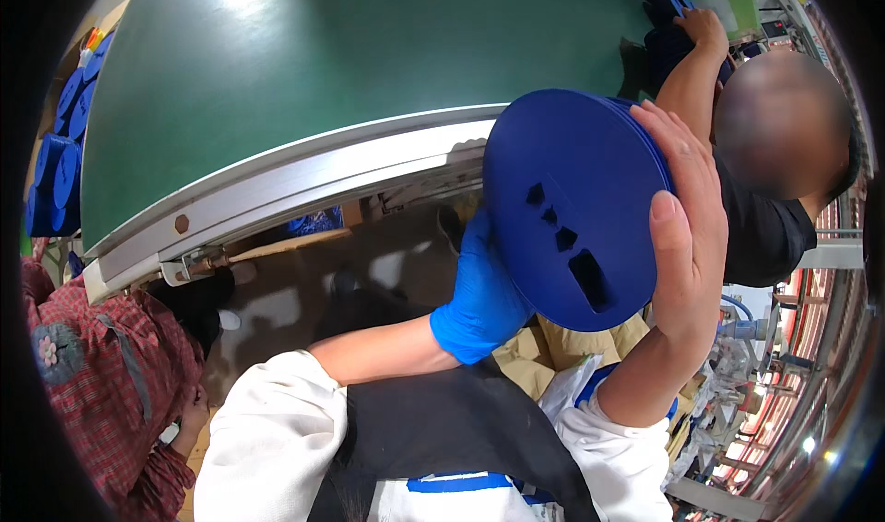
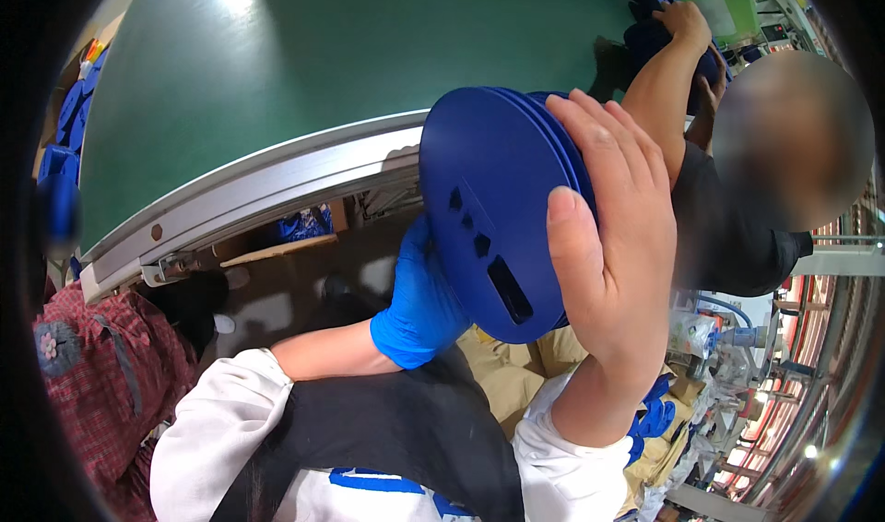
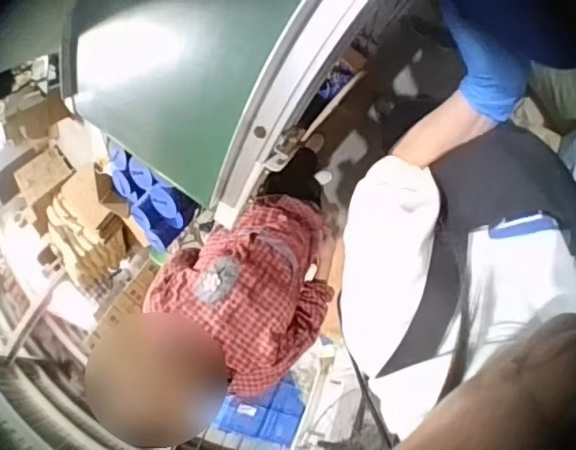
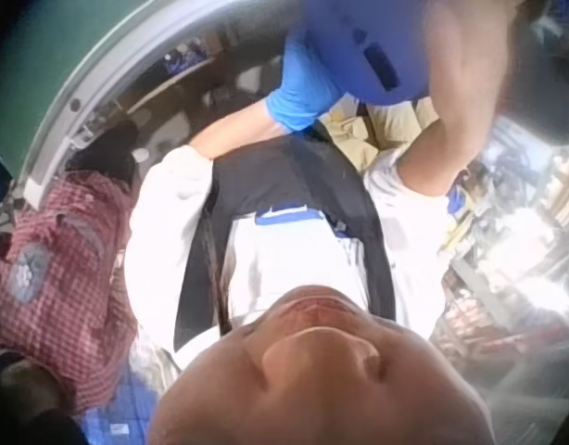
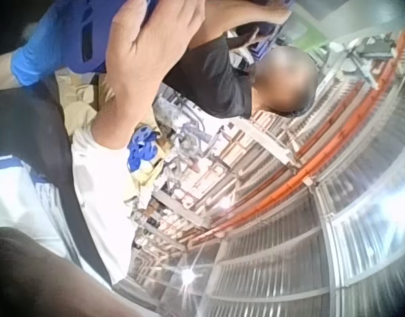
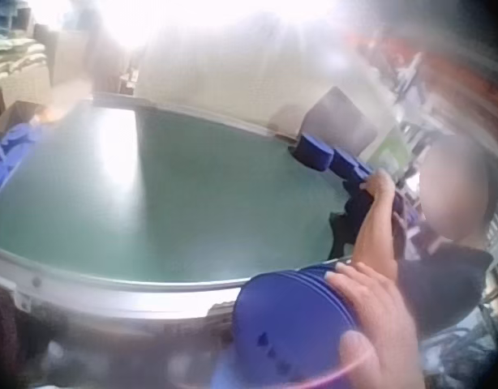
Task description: The person picks up stacks of blue circular plastic parts from a conveyor belt and places them onto a table. They handle the parts by hand, stacking them into piles while other workers are visible nearby.
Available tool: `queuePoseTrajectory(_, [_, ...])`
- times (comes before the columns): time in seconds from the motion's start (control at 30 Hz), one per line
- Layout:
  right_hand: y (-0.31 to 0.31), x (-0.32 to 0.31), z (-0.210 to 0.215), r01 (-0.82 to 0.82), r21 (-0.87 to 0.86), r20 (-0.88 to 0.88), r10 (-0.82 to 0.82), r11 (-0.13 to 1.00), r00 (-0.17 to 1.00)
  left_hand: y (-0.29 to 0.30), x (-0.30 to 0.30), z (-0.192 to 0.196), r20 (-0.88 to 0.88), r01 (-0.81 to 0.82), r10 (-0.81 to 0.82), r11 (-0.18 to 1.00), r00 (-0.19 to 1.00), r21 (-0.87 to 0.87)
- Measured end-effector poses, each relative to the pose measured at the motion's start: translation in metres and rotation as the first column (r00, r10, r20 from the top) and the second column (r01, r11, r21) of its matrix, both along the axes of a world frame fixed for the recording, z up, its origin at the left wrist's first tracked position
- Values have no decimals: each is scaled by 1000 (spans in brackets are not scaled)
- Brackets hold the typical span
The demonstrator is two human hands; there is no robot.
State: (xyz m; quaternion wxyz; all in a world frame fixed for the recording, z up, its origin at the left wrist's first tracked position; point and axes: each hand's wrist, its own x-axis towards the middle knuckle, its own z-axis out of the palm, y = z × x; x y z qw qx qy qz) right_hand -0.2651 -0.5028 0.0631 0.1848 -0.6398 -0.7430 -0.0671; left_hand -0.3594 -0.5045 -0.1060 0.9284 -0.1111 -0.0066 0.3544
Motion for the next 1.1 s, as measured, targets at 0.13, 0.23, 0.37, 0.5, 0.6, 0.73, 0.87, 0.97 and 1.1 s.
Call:
queuePoseTrajectory(0.13, [3,-17,-2,8,-28,108,-5,1000,994,-3,-6,-2,70,104,-100,992,993,-67])
queuePoseTrajectory(0.23, [-4,-25,-10,10,-56,110,-4,998,994,-8,-9,-12,82,86,-81,994,993,-67])
queuePoseTrajectory(0.37, [-13,-23,-34,59,-150,97,-45,987,994,-31,-2,-51,193,92,-69,989,979,-116])
queuePoseTrajectory(0.5, [-42,-14,-67,84,-210,-52,-97,974,994,-52,-14,-67,-186,139,-143,990,972,-33])
queuePoseTrajectory(0.6, [-76,-16,-44,86,-45,-112,-91,995,990,-41,-29,-52,-70,230,-241,964,968,-132])
queuePoseTrajectory(0.73, [-122,20,-77,-54,447,-228,172,893,958,-16,-47,-23,-348,142,-40,951,937,273])
queuePoseTrajectory(0.87, [-107,11,-128,-64,630,-327,340,774,881,-4,-72,-8,-467,109,227,801,855,589])
queuePoseTrajectory(0.97, [-105,-1,-162,-33,636,-451,406,771,795,-7,-89,-6,-447,34,342,763,826,646])
queuePoseTrajectory(1.1, [-101,-11,-201,-65,621,-650,559,781,515,-7,-111,-15,-447,55,365,722,817,689])
